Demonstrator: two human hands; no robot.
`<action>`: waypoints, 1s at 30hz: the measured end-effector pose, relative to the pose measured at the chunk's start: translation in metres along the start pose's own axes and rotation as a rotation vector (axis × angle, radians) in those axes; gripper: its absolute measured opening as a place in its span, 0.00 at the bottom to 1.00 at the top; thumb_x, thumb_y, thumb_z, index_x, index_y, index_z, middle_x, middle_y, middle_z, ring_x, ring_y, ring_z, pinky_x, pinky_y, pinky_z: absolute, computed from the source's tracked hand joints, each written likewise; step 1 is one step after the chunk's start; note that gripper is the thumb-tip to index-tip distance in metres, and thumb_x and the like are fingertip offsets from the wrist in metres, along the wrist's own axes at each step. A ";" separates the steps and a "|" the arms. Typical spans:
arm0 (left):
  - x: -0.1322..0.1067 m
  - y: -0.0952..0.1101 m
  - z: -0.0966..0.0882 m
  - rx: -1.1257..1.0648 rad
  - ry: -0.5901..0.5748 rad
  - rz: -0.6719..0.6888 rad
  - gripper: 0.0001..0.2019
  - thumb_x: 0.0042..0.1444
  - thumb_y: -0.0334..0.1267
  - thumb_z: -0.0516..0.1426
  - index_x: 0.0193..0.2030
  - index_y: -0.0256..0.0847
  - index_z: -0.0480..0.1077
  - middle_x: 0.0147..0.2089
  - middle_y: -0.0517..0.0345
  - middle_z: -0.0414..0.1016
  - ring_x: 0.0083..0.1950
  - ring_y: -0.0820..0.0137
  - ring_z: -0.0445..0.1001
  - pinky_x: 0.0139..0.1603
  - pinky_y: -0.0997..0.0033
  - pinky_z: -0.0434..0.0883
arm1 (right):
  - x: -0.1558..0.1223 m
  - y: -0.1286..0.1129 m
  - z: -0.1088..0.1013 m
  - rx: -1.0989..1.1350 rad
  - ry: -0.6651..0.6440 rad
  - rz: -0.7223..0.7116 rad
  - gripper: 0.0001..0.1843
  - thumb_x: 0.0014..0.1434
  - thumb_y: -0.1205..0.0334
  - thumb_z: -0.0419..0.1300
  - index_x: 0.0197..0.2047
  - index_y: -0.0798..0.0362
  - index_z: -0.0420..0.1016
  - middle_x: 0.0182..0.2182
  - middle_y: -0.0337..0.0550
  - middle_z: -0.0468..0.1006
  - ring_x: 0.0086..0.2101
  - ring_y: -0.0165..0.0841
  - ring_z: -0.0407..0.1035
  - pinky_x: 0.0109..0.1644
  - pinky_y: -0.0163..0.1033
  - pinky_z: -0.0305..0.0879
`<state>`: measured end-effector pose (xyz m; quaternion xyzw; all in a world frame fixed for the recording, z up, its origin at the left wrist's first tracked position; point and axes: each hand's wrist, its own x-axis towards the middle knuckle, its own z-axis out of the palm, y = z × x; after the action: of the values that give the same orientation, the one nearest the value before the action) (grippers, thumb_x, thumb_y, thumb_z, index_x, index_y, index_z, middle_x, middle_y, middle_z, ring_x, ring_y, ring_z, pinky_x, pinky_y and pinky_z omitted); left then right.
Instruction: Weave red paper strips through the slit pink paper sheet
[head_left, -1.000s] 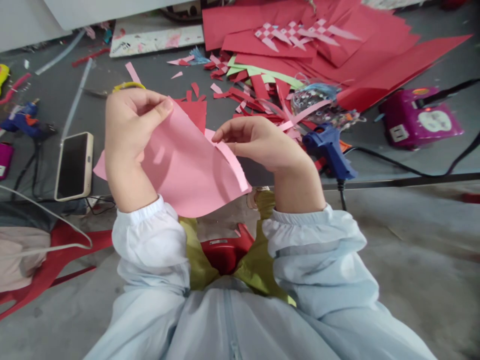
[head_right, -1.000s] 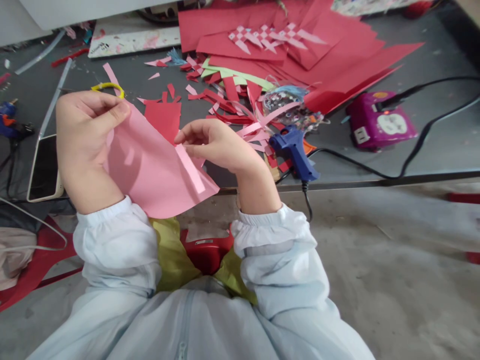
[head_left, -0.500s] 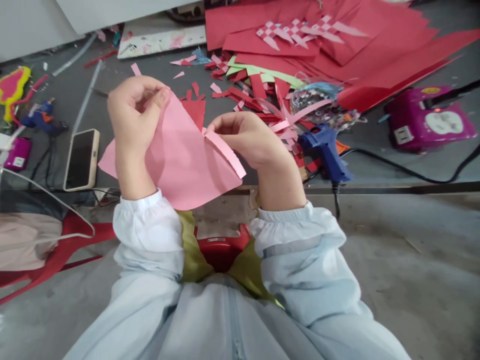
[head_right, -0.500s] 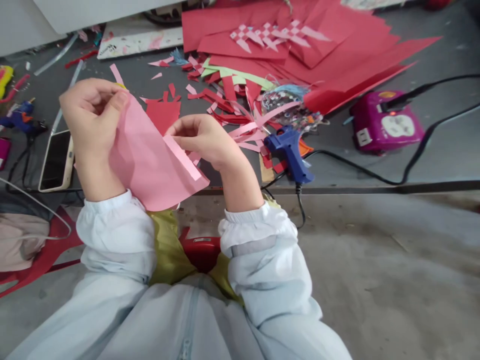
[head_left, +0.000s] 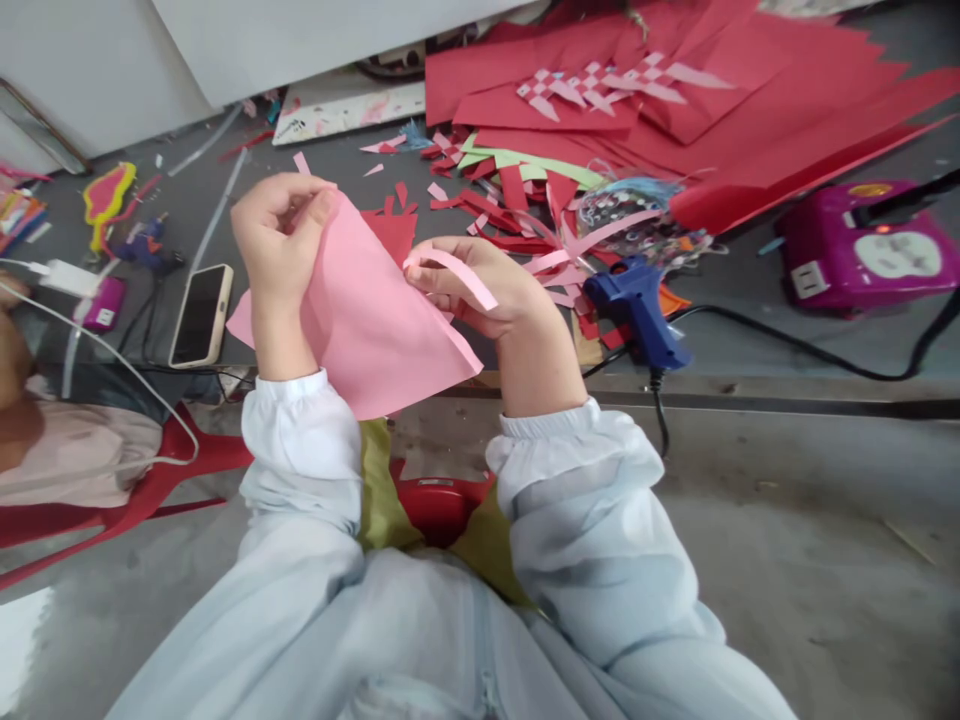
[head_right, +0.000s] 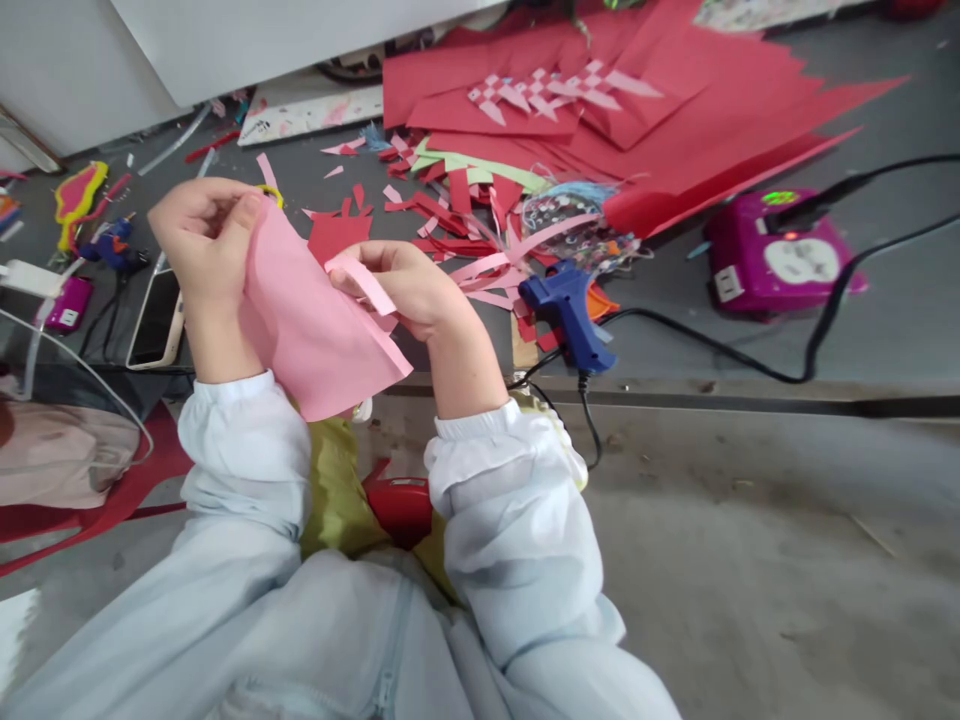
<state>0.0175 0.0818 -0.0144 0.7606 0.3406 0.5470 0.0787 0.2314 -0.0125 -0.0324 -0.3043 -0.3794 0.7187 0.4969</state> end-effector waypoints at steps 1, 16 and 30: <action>0.000 0.000 0.001 0.000 0.008 0.003 0.13 0.53 0.55 0.66 0.34 0.48 0.79 0.33 0.59 0.82 0.33 0.68 0.78 0.34 0.64 0.75 | 0.000 0.000 0.000 0.007 0.011 0.002 0.20 0.33 0.59 0.78 0.26 0.56 0.74 0.20 0.30 0.72 0.20 0.18 0.59 0.23 0.28 0.56; 0.008 -0.003 0.011 0.063 -0.050 0.003 0.12 0.58 0.54 0.62 0.35 0.49 0.75 0.35 0.59 0.81 0.37 0.67 0.78 0.41 0.57 0.73 | -0.004 0.002 -0.018 0.024 0.054 -0.006 0.14 0.38 0.65 0.75 0.29 0.55 0.76 0.22 0.33 0.74 0.21 0.21 0.63 0.22 0.28 0.57; 0.012 -0.004 0.010 0.071 -0.078 -0.015 0.14 0.59 0.56 0.61 0.37 0.48 0.73 0.37 0.59 0.80 0.40 0.68 0.78 0.44 0.57 0.74 | -0.008 -0.001 -0.022 0.007 0.038 -0.055 0.16 0.39 0.63 0.75 0.30 0.55 0.76 0.24 0.33 0.75 0.22 0.20 0.65 0.24 0.27 0.59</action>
<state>0.0271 0.0947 -0.0108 0.7812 0.3623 0.5037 0.0691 0.2523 -0.0145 -0.0425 -0.3057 -0.3756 0.7003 0.5245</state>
